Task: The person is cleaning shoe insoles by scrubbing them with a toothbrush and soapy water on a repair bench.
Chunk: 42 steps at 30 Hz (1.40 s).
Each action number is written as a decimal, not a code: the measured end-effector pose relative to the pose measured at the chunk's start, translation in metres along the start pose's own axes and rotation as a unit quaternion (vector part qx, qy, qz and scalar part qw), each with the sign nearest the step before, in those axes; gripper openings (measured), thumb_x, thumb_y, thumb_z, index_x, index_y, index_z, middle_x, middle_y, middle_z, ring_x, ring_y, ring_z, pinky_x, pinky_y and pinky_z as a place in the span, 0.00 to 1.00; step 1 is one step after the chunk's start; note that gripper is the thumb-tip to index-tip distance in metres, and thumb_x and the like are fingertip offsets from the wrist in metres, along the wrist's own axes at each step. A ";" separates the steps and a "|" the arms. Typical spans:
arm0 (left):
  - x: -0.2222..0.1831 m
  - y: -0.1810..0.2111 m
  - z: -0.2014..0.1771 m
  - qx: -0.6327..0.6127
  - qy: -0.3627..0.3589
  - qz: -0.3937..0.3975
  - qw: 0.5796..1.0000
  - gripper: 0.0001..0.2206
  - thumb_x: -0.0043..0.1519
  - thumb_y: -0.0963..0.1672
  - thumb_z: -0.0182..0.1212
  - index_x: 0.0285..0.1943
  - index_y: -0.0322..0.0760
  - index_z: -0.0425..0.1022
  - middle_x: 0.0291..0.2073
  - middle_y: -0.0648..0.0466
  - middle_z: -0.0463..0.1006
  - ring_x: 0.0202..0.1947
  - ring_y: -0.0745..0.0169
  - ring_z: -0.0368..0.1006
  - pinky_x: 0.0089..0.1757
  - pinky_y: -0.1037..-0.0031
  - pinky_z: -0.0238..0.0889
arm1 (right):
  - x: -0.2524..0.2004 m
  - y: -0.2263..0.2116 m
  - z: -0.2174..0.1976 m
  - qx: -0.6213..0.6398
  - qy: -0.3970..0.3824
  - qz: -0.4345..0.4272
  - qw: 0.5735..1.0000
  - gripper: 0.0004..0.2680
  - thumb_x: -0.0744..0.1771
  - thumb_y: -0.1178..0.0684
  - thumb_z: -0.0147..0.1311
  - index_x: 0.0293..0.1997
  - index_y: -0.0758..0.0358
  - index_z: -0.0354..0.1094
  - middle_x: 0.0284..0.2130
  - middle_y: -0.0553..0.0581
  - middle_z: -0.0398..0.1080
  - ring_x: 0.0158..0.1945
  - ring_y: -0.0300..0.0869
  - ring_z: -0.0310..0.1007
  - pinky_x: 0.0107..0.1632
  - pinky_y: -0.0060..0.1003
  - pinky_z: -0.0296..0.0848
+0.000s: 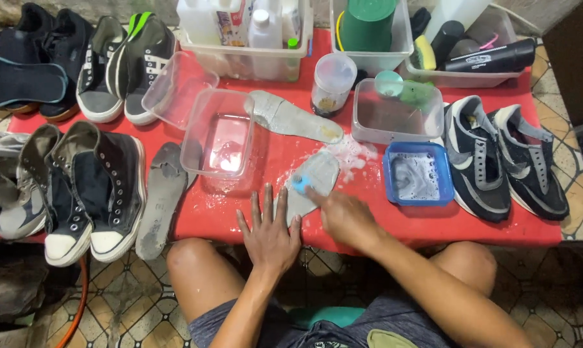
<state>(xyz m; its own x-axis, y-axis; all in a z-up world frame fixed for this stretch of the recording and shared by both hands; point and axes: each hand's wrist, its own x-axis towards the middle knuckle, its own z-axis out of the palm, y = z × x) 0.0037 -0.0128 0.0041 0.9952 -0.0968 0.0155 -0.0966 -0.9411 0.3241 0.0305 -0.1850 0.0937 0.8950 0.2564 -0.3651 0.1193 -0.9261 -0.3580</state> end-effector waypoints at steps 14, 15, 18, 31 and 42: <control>-0.003 0.000 0.003 0.005 0.046 0.006 0.999 0.29 0.65 0.55 0.43 0.77 0.55 0.54 0.77 0.53 0.50 0.75 0.42 0.43 0.62 0.34 0.34 | 0.014 -0.018 -0.024 -0.015 0.021 0.089 0.996 0.13 0.67 0.55 0.44 0.53 0.64 0.74 0.33 0.69 0.75 0.44 0.66 0.79 0.42 0.63 0.77; -0.002 0.000 0.004 0.005 0.048 0.008 0.999 0.29 0.65 0.55 0.43 0.77 0.56 0.54 0.77 0.53 0.50 0.75 0.42 0.43 0.62 0.34 0.34 | 0.004 -0.031 -0.031 -0.017 0.017 0.092 0.995 0.11 0.66 0.56 0.46 0.48 0.69 0.75 0.31 0.69 0.76 0.42 0.64 0.80 0.41 0.61 0.78; -0.003 0.000 0.006 0.012 0.057 0.011 0.998 0.29 0.65 0.55 0.44 0.77 0.56 0.54 0.77 0.53 0.50 0.75 0.43 0.43 0.62 0.34 0.35 | -0.010 -0.036 -0.025 0.025 0.004 0.062 0.998 0.13 0.66 0.59 0.49 0.54 0.74 0.71 0.36 0.77 0.75 0.45 0.69 0.78 0.46 0.67 0.76; -0.002 0.004 0.000 -0.002 0.043 0.004 0.999 0.29 0.65 0.56 0.44 0.77 0.55 0.55 0.77 0.52 0.50 0.75 0.41 0.44 0.62 0.33 0.34 | 0.007 0.082 0.082 -0.336 0.237 -0.128 0.903 0.10 0.65 0.60 0.40 0.41 0.67 0.72 0.20 0.59 0.64 0.22 0.50 0.70 0.22 0.43 0.70; -0.001 0.003 0.001 0.003 0.042 0.004 0.999 0.29 0.65 0.56 0.42 0.77 0.56 0.55 0.77 0.53 0.51 0.75 0.41 0.44 0.62 0.33 0.33 | -0.042 0.038 0.082 -0.028 0.114 -0.046 0.992 0.16 0.67 0.50 0.44 0.61 0.51 0.69 0.35 0.69 0.73 0.28 0.65 0.79 0.26 0.57 0.75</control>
<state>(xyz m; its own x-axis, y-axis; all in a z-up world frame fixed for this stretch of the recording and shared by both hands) 0.0019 -0.0156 0.0039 0.9922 -0.0780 0.0973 -0.1051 -0.9426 0.3170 -0.0375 -0.2080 0.0247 0.9523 0.2778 -0.1264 0.2237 -0.9170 -0.3303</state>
